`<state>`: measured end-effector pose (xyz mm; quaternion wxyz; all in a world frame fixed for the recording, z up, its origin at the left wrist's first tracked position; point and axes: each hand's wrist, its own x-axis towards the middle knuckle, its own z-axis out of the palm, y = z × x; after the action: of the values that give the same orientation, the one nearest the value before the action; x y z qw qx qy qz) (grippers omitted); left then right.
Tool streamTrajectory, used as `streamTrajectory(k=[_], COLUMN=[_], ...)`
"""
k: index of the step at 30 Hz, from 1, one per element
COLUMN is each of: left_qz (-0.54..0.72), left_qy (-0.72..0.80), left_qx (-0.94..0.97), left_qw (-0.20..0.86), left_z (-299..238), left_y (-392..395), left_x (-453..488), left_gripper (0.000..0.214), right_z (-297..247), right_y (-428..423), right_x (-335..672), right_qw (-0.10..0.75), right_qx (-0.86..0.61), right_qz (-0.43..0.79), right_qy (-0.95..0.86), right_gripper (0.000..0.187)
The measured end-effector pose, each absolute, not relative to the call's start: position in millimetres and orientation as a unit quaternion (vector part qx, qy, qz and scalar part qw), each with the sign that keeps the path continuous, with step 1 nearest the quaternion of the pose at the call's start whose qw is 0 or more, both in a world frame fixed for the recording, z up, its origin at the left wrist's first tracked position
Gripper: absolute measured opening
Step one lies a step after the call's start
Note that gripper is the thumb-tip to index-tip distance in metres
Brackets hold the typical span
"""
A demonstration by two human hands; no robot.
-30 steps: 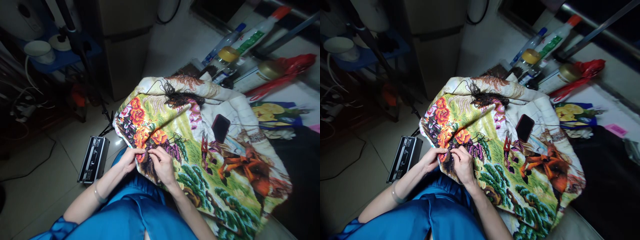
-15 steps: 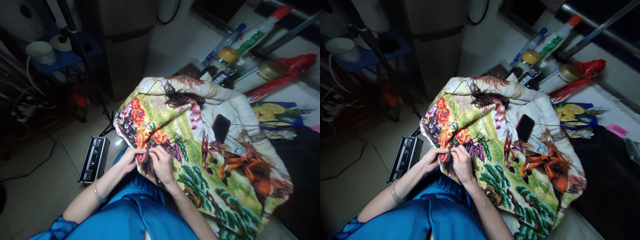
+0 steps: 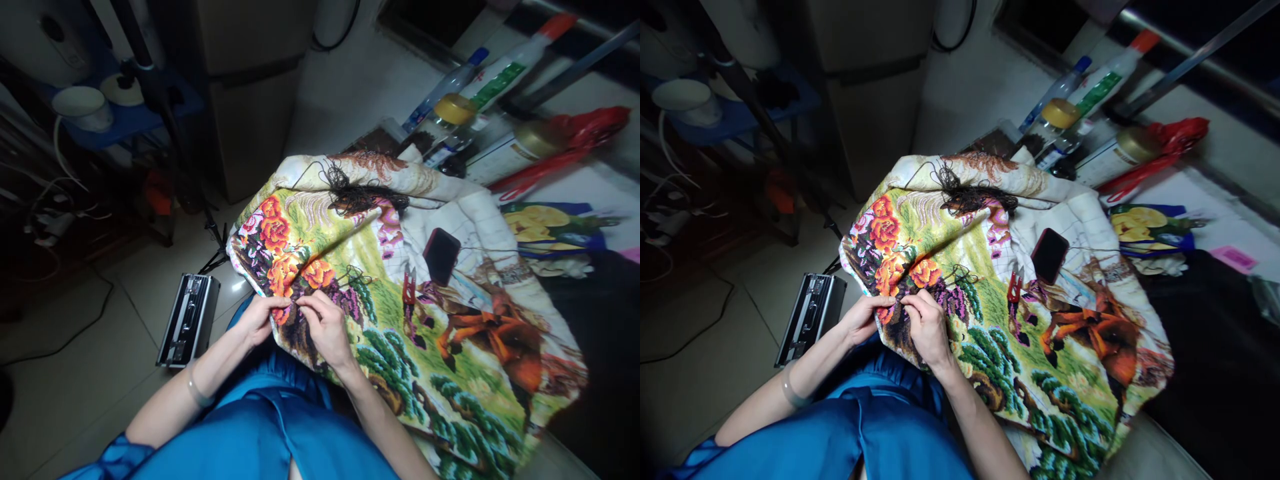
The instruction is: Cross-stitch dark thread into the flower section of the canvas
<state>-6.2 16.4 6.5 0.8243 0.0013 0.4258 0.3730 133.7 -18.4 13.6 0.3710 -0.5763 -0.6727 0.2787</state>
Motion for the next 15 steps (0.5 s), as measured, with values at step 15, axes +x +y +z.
streamTrajectory(k=[15], left_qz=[0.326], left_qy=[0.424], left_qx=[-0.007], left_qw=[0.845], left_z=[2.9], left_y=[19.3], left_x=[-8.2], left_gripper=[0.026], right_z=[13.4], right_y=[-14.6], right_x=[130.9], right_qw=[0.379], right_qx=[-0.572], right_qz=[0.257], right_qy=[-0.680], right_gripper=[0.019])
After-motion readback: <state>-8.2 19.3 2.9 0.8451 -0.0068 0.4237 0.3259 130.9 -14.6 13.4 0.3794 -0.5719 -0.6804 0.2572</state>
